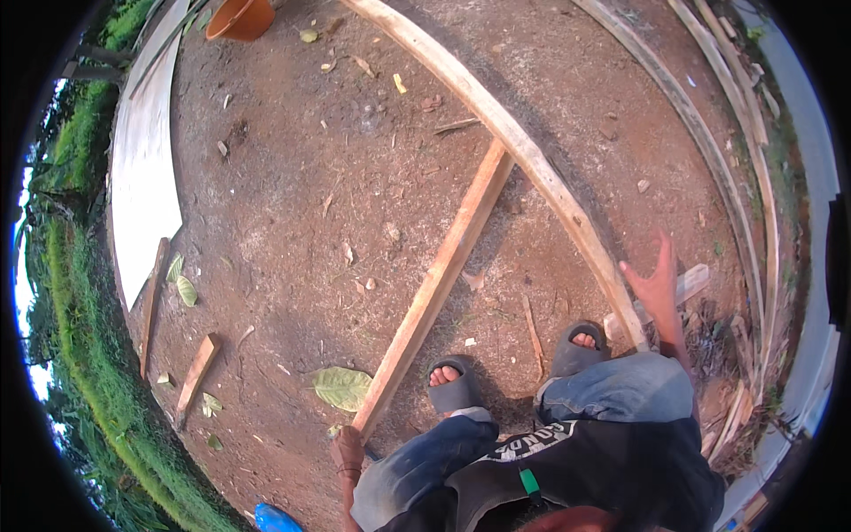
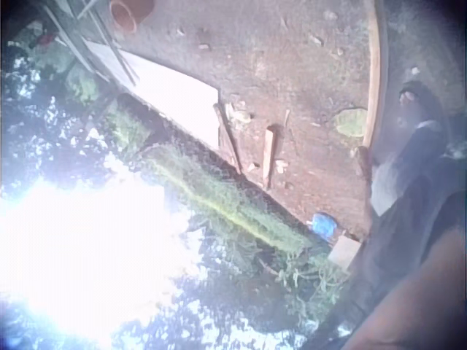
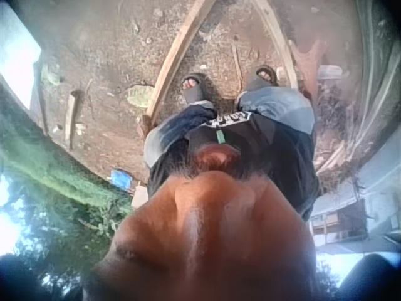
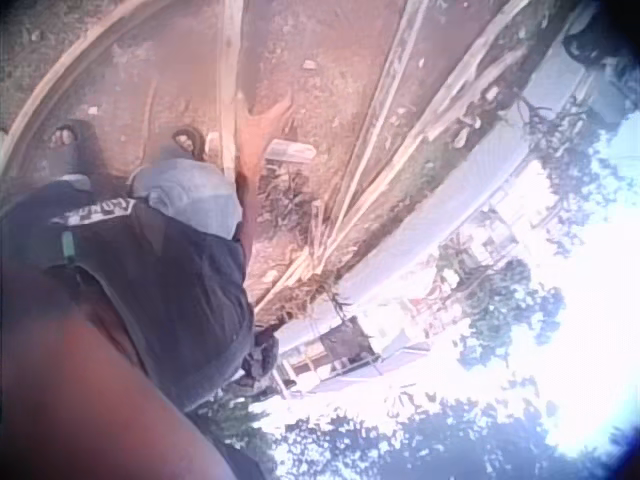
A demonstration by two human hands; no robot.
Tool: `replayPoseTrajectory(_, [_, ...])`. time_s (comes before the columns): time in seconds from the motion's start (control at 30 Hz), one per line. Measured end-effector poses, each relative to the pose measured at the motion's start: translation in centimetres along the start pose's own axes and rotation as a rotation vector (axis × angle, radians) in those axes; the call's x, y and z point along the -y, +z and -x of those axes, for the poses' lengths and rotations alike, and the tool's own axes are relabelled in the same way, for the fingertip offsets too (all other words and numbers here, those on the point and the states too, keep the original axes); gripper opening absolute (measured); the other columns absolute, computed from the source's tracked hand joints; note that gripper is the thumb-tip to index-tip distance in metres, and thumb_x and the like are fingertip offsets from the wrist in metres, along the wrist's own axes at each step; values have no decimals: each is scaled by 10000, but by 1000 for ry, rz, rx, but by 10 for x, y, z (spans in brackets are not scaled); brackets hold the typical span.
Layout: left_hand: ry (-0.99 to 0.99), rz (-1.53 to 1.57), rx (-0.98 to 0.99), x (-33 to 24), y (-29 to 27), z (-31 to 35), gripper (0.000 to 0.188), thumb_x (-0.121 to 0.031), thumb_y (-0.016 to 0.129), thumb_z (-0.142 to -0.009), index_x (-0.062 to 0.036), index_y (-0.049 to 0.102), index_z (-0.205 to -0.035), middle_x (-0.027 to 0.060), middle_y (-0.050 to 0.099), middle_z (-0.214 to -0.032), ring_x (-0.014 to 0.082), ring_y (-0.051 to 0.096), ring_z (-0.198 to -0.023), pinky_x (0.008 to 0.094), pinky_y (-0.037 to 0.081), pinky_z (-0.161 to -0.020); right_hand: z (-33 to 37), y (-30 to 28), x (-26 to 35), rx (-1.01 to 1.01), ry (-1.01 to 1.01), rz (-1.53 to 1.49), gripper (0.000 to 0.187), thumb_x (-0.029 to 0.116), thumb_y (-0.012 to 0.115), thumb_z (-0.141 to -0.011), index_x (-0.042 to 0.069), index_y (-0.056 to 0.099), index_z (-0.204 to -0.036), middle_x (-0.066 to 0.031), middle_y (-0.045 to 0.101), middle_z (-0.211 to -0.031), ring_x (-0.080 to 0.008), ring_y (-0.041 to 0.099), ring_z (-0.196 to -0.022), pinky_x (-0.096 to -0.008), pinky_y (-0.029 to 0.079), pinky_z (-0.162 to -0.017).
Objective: The person arranges wooden planks on the ground to form a rectangular frame. They use a hand saw to cut a plank and a hammer to drive nails into the joints, securing the frame together.
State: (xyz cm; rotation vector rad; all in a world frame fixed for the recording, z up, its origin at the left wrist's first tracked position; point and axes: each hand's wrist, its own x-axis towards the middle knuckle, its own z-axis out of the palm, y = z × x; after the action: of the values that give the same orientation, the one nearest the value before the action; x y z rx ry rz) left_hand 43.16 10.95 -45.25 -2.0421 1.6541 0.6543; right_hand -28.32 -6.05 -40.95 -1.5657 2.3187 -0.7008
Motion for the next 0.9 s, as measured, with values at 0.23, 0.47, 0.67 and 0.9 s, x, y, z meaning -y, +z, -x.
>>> replayPoseTrajectory(0.23, [239, 72, -347, -36, -13, -34, 273, -181, 705, -797, -39, 600, -1006, 197, 612, -1018, 421, 587, -972, 536, 470, -822, 84, 20, -27, 131, 147, 139, 762, 164, 830, -714, -1, 471, -1366, -232, 545, -1211, -441, 545, -1142, -493, 457, -956])
replayPoseTrajectory(0.47, [241, 241, -322, -119, -52, -102, 328, -7, 685, -759, 10, 550, -1057, 235, 566, -1004, 451, 569, -995, 510, 475, -846, 93, 21, -37, 47, 65, 14, 472, 89, 804, -687, -40, 654, -1115, -185, 572, -936, -401, 605, -919, -445, 494, -793])
replayPoseTrajectory(0.67, [426, 270, -452, -151, -68, -158, 456, 78, 667, -759, -18, 555, -1191, 209, 584, -1086, 408, 617, -983, 475, 513, -800, 96, 31, -34, 61, 19, -9, 462, 85, 800, -675, -58, 667, -1093, -168, 551, -870, -369, 591, -831, -438, 474, -723])
replayPoseTrajectory(0.9, [546, 381, -388, -210, -93, -213, 485, 20, 684, -784, -46, 523, -1236, 204, 585, -1165, 424, 574, -1120, 482, 469, -933, 103, 33, -25, 54, 1, -13, 428, 67, 789, -676, -68, 668, -1064, -175, 535, -850, -372, 584, -807, -434, 458, -697])
